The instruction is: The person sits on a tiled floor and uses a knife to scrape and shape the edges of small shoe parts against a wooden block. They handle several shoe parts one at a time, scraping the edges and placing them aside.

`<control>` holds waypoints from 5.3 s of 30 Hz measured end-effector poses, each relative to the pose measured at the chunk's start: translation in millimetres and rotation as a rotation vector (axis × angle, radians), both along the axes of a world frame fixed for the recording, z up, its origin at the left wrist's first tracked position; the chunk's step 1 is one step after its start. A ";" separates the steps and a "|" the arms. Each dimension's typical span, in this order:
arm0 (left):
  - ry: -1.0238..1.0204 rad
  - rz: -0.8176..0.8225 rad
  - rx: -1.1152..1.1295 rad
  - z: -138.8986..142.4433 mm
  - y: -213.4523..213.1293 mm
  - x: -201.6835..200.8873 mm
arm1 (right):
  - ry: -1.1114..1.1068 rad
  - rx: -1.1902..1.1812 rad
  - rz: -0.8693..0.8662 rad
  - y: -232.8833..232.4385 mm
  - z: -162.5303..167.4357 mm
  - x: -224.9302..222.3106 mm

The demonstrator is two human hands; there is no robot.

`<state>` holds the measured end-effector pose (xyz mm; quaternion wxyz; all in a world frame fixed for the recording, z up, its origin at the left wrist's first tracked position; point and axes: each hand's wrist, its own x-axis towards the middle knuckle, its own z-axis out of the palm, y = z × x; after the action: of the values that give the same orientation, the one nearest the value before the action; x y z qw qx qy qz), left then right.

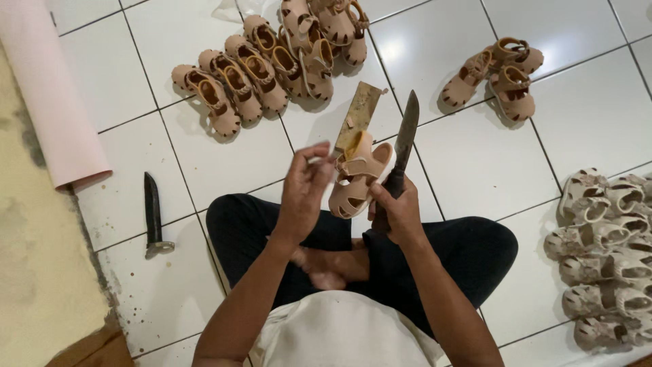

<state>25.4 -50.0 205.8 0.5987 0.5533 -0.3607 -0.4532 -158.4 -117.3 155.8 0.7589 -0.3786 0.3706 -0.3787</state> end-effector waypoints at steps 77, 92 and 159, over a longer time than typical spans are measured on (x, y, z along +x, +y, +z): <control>-0.477 -0.368 0.188 -8.8 24.9 -17.1 | 0.384 -0.208 0.081 -10.8 43.8 -34.1; -0.305 -0.407 0.245 -8.8 16.4 -12.5 | 0.526 -0.125 0.262 -27.4 69.5 -30.0; -0.416 -0.150 0.176 -136.9 -21.9 21.9 | 0.932 -0.143 0.147 -84.5 -99.1 38.6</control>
<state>47.3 -71.9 68.9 0.4253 0.6565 -0.4756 -0.4024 -119.8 -201.8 56.7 0.5088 -0.5847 0.6165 -0.1384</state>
